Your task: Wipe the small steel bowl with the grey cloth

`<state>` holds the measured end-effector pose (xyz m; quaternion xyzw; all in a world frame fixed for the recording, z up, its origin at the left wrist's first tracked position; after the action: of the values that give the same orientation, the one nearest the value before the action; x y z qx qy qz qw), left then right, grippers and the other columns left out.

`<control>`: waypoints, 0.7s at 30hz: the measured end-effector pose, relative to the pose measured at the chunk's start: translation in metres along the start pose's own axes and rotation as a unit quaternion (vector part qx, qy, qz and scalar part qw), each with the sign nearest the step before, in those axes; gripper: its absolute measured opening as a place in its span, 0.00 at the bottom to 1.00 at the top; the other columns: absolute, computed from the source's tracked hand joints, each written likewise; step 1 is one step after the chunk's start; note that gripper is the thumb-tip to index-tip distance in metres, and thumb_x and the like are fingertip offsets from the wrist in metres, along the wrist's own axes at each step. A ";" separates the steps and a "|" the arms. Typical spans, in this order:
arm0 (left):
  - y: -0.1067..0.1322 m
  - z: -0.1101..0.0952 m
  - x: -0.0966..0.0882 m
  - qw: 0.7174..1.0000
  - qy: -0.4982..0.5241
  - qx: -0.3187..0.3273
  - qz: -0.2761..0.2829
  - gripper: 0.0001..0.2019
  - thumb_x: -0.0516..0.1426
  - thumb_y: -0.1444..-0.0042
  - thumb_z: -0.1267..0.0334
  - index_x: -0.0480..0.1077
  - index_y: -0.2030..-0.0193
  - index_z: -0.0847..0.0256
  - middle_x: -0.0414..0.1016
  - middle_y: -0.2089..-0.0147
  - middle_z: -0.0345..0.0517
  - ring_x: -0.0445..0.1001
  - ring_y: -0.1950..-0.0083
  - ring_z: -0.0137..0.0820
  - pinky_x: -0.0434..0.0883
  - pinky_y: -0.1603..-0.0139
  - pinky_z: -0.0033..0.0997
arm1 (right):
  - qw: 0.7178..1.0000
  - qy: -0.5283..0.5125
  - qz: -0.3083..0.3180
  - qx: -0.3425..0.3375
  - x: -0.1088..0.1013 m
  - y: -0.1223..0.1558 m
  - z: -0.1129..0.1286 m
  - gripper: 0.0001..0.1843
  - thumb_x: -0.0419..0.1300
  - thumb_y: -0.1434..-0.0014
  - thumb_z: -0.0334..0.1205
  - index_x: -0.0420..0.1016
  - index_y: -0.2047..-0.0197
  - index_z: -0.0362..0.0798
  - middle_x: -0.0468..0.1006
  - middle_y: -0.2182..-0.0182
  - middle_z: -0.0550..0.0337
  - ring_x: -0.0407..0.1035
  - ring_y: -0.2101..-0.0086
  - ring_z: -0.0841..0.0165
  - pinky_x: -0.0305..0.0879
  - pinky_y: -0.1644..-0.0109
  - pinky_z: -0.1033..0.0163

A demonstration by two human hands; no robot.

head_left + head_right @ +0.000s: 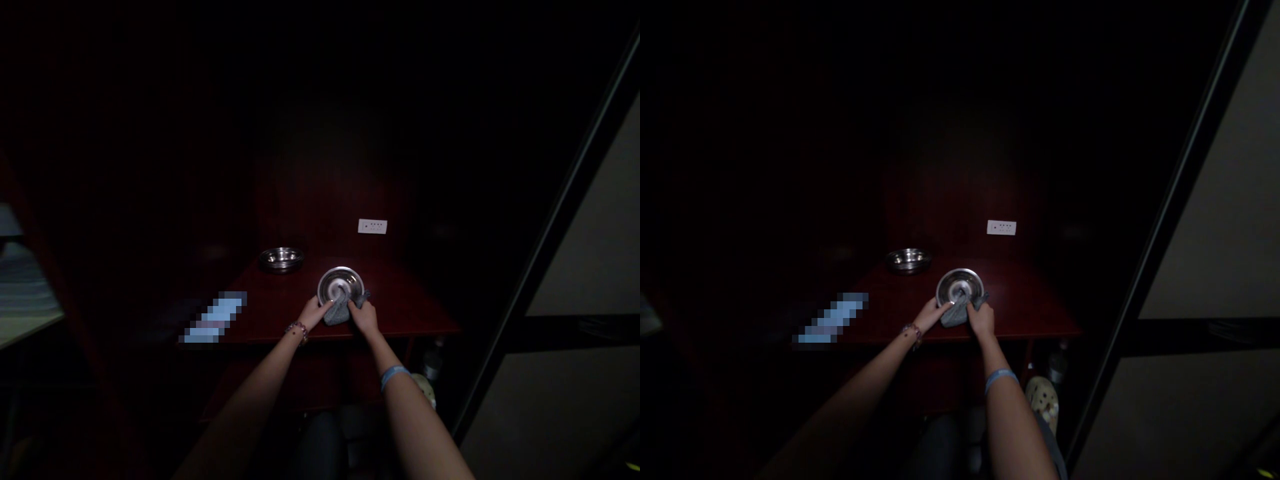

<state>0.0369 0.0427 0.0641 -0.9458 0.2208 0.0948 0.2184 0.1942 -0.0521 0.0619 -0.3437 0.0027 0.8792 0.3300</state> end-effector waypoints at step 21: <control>-0.001 0.005 -0.001 1.000 -0.014 -0.019 -0.008 0.20 0.54 0.48 0.51 0.72 0.56 0.65 0.78 0.54 0.52 0.74 0.52 0.38 0.68 0.47 0.37 | 1.000 0.002 0.005 0.009 -0.002 0.004 0.002 0.19 0.56 0.41 0.47 0.77 0.57 0.41 0.79 0.60 0.45 0.74 0.58 0.62 0.66 0.57 0.67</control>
<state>0.0360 0.0460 0.0597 -0.9501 0.2084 0.1100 0.2046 0.1915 -0.0565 0.0642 -0.3427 0.0130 0.8801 0.3285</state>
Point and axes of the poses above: each hand's wrist, its own y-axis away from the middle knuckle, its own x-axis out of the palm, z = x × y, the point moved 10 cm from there along -y, towards the middle knuckle
